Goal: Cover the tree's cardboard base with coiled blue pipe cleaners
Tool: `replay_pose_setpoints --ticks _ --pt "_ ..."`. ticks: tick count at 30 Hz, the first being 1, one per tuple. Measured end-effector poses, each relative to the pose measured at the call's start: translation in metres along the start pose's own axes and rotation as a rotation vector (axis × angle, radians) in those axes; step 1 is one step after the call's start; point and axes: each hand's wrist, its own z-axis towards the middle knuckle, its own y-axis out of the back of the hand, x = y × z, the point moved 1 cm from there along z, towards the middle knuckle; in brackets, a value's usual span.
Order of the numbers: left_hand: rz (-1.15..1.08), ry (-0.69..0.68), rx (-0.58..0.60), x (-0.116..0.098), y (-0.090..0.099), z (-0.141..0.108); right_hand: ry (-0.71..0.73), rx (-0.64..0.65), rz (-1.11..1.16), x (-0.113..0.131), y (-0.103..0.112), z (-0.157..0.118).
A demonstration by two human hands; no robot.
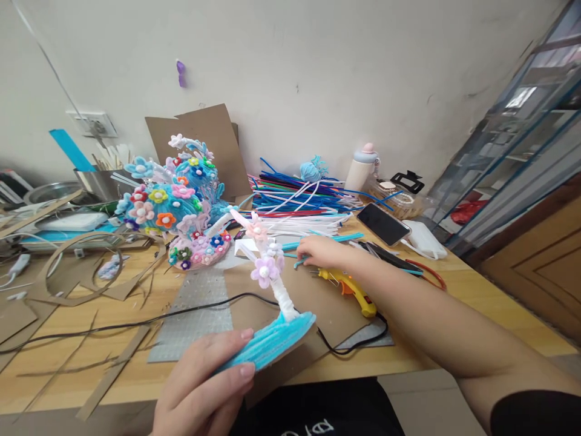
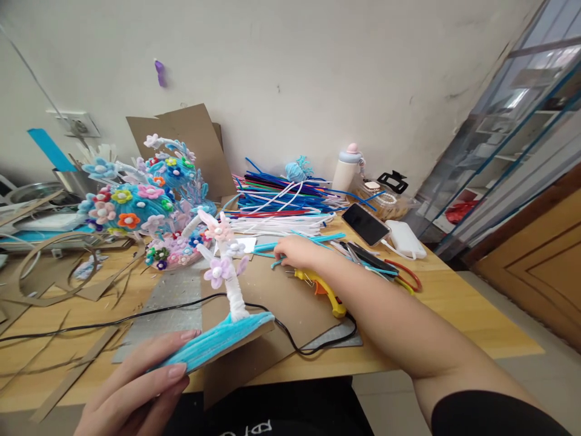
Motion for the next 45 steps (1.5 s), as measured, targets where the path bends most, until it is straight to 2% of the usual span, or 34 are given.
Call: replay_pose_setpoints --ticks 4,8,11,13,14,16,18,20,24,26,29,32,34,38,42,45 --pt "0.056 -0.001 -0.001 0.0 0.0 -0.001 0.074 -0.126 0.051 0.006 0.009 0.004" --pt "0.116 0.06 -0.01 0.0 0.001 0.003 0.083 -0.454 0.123 0.021 0.049 -0.02" --pt "0.171 0.093 0.023 -0.001 -0.001 0.007 0.095 -0.713 0.151 0.052 0.08 -0.057" --pt "0.178 0.09 0.056 -0.002 -0.003 0.011 0.164 -0.787 0.148 0.085 0.09 -0.086" --pt "0.17 0.089 0.072 -0.003 -0.003 0.014 0.252 -0.8 0.139 0.104 0.09 -0.101" --pt "0.159 0.099 0.107 -0.006 -0.003 0.019 0.267 -0.669 0.206 0.139 0.082 -0.127" --pt "0.164 0.121 0.156 -0.009 -0.002 0.025 0.157 -0.453 0.391 0.166 0.065 -0.143" --pt "0.166 0.12 0.213 -0.012 0.0 0.031 0.032 -0.257 0.559 0.182 0.045 -0.149" --pt "0.173 0.091 0.248 -0.016 -0.001 0.037 -0.152 -0.113 0.869 0.187 0.013 -0.133" --pt "0.202 0.1 0.226 -0.016 -0.004 0.04 -0.238 0.014 1.065 0.185 0.004 -0.122" --pt "0.233 0.12 0.193 -0.017 -0.008 0.043 -0.255 0.183 1.344 0.181 -0.003 -0.113" --pt "0.242 0.12 0.172 -0.017 -0.01 0.043 -0.198 0.187 1.472 0.177 -0.004 -0.112" --pt "0.272 0.104 0.152 -0.016 -0.011 0.043 -0.207 0.184 1.45 0.176 -0.004 -0.113" --pt "0.338 0.089 0.136 -0.014 -0.012 0.041 -0.268 0.105 1.25 0.175 -0.001 -0.117" --pt "0.323 0.089 0.097 -0.015 -0.013 0.04 -0.141 -0.047 1.002 0.172 0.005 -0.121" --pt "0.302 0.069 0.08 -0.015 -0.014 0.039 -0.112 -0.014 0.953 0.168 0.008 -0.124"
